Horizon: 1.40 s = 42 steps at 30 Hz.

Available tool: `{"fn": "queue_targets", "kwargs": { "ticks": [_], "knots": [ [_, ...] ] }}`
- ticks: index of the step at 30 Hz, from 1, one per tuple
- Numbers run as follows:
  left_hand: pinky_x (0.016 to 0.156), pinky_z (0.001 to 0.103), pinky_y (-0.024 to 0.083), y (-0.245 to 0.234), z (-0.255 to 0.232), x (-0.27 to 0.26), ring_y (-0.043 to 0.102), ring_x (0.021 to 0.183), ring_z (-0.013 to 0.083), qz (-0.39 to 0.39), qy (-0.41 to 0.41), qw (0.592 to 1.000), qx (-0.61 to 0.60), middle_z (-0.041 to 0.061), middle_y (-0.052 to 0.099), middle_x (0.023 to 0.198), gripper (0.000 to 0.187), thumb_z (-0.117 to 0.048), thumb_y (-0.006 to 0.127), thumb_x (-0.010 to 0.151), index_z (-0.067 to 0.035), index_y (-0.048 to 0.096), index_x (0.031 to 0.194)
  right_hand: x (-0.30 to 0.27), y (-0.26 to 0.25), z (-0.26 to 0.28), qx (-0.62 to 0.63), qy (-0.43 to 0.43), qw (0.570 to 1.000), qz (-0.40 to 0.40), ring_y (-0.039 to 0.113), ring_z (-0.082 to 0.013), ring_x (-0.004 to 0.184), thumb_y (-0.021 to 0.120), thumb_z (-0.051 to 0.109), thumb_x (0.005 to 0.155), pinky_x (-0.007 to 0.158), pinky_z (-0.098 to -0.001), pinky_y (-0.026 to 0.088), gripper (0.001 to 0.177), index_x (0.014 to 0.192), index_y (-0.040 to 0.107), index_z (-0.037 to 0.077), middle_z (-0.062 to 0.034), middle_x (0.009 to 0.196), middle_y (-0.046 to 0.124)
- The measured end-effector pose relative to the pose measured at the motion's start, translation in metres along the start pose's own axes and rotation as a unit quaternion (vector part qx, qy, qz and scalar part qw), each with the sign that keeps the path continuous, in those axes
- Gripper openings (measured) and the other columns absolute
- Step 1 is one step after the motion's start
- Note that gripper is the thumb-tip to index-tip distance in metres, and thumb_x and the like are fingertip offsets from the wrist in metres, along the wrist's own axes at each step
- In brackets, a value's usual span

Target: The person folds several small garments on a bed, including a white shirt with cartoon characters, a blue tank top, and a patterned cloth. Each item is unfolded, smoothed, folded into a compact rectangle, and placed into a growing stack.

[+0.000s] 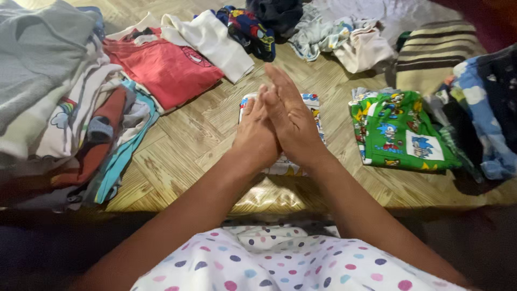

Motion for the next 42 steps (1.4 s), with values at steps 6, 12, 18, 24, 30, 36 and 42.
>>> {"fn": "queue_targets", "kwargs": {
  "ticks": [6, 12, 18, 24, 30, 36, 42],
  "knots": [
    [0.119, 0.055, 0.007, 0.012, 0.014, -0.007, 0.008, 0.154, 0.0399, 0.076, -0.005, 0.996, 0.044, 0.019, 0.014, 0.167, 0.081, -0.036, 0.052, 0.090, -0.009, 0.021, 0.161, -0.004, -0.008, -0.045, -0.352, 0.006, 0.925, 0.141, 0.018, -0.0376, 0.158, 0.032, 0.062, 0.105, 0.127, -0.0491, 0.014, 0.075, 0.161, 0.032, 0.012, -0.0185, 0.169, 0.026],
    [0.121, 0.060, 0.011, 0.016, 0.015, -0.007, 0.012, 0.154, 0.0371, 0.034, -0.031, 0.999, 0.006, 0.015, 0.016, 0.168, 0.066, -0.041, 0.039, 0.102, -0.010, 0.025, 0.159, -0.010, -0.056, -0.053, -0.476, 0.160, 0.857, 0.113, 0.010, -0.0355, 0.155, 0.026, 0.064, 0.101, 0.119, -0.0608, 0.005, 0.073, 0.163, 0.020, 0.025, -0.0143, 0.168, 0.020],
    [0.121, 0.055, 0.021, -0.001, 0.030, -0.014, 0.027, 0.152, 0.0328, -0.091, -0.099, 0.989, -0.056, 0.016, 0.037, 0.158, 0.068, -0.042, 0.054, 0.094, -0.010, 0.040, 0.153, -0.021, -0.080, -0.055, -0.366, 0.044, 0.928, -0.058, 0.042, -0.0426, 0.144, 0.049, 0.047, 0.109, 0.119, -0.0488, 0.034, 0.059, 0.148, 0.050, 0.002, -0.0272, 0.151, 0.049],
    [0.113, 0.060, 0.017, -0.026, 0.045, -0.029, 0.025, 0.144, 0.0386, -0.084, -0.224, 0.970, -0.042, 0.018, 0.045, 0.144, 0.065, -0.054, 0.069, 0.088, -0.005, 0.059, 0.129, -0.036, -0.086, -0.041, -0.449, 0.191, 0.872, -0.038, 0.059, -0.0378, 0.114, 0.070, 0.050, 0.093, 0.100, -0.0473, 0.047, 0.049, 0.100, 0.070, 0.001, -0.0208, 0.113, 0.067],
    [0.115, 0.051, 0.029, -0.016, 0.011, -0.022, 0.042, 0.136, 0.0354, -0.090, -0.161, 0.979, -0.087, 0.015, 0.060, 0.128, 0.047, -0.043, 0.078, 0.083, -0.007, 0.067, 0.111, -0.028, -0.048, -0.032, -0.443, -0.072, 0.890, -0.074, 0.061, -0.0438, 0.114, 0.077, 0.041, 0.088, 0.096, -0.0471, 0.049, 0.049, 0.107, 0.068, -0.002, -0.0280, 0.118, 0.067],
    [0.078, 0.045, 0.054, -0.018, -0.008, -0.017, 0.071, 0.090, 0.0309, -0.120, -0.145, 0.929, -0.318, 0.017, 0.073, 0.098, 0.043, -0.032, 0.079, 0.087, -0.006, 0.060, 0.115, -0.043, -0.091, -0.015, -0.143, 0.187, 0.965, -0.114, 0.071, -0.0190, 0.078, 0.078, 0.025, 0.088, 0.068, -0.0327, 0.057, 0.033, 0.109, 0.069, 0.000, -0.0096, 0.091, 0.077],
    [0.072, 0.036, 0.060, 0.007, -0.077, 0.027, 0.071, 0.087, 0.0174, -0.069, -0.063, 0.808, -0.581, 0.015, 0.075, 0.102, 0.058, -0.013, 0.073, 0.087, -0.009, 0.045, 0.137, -0.074, -0.191, 0.005, -0.190, 0.179, 0.948, -0.185, 0.071, -0.0112, 0.086, 0.080, 0.017, 0.089, 0.077, -0.0291, 0.058, 0.031, 0.115, 0.071, 0.001, -0.0070, 0.102, 0.077]
  ]
}}
Point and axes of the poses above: each hand's wrist, its own x-axis towards the middle knuckle, its own y-axis out of the palm, z = x × y, the point moved 2 cm from there along x, towards the middle knuckle
